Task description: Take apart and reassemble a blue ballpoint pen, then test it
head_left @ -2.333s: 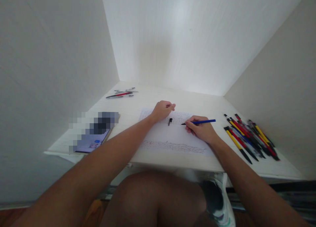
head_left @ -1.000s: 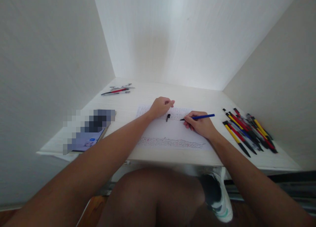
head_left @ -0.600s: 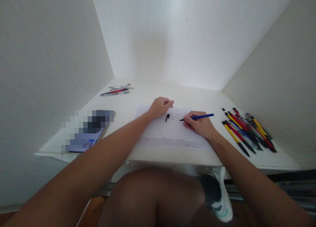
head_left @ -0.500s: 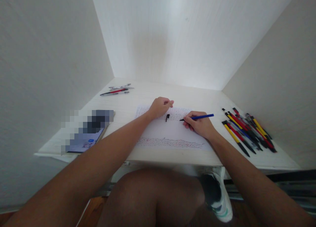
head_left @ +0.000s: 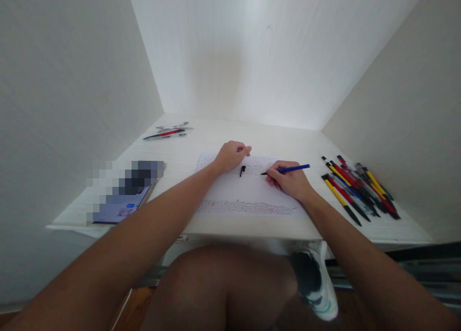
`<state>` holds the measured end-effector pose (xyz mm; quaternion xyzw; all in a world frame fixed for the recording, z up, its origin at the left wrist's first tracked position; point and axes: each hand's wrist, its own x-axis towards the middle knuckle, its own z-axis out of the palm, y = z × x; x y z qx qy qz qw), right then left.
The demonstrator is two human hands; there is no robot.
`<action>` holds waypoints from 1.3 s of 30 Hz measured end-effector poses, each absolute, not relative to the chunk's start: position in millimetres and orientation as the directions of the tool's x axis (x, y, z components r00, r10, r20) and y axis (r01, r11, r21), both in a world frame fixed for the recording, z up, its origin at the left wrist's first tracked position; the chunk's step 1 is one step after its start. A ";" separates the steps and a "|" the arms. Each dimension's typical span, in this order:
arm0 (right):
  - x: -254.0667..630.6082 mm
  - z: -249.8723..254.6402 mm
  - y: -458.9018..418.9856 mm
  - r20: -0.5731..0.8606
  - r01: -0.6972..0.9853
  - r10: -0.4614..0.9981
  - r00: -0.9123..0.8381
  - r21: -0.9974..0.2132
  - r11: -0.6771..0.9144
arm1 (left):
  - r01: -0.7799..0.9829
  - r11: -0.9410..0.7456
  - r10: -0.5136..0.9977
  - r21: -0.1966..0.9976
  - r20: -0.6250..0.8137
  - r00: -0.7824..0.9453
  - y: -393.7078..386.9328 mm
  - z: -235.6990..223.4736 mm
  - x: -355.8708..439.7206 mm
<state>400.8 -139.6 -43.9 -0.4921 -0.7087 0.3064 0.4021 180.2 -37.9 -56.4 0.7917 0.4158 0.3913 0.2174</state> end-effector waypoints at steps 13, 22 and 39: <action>406.7 -37.3 -166.7 0.309 0.309 0.946 -0.101 -0.894 0.325 | 0.598 -0.560 0.828 0.573 0.398 0.395 -55.5 -44.4 184.2; 377.7 -32.3 -232.0 0.195 0.368 0.930 -0.311 -0.878 0.307 | 0.579 -0.581 0.814 0.571 0.417 0.405 -44.7 -52.4 183.2; 302.2 -33.0 -215.4 0.293 0.351 0.911 -0.290 -0.853 0.387 | 0.011 -0.149 0.949 0.989 0.139 0.284 -29.5 -43.7 159.0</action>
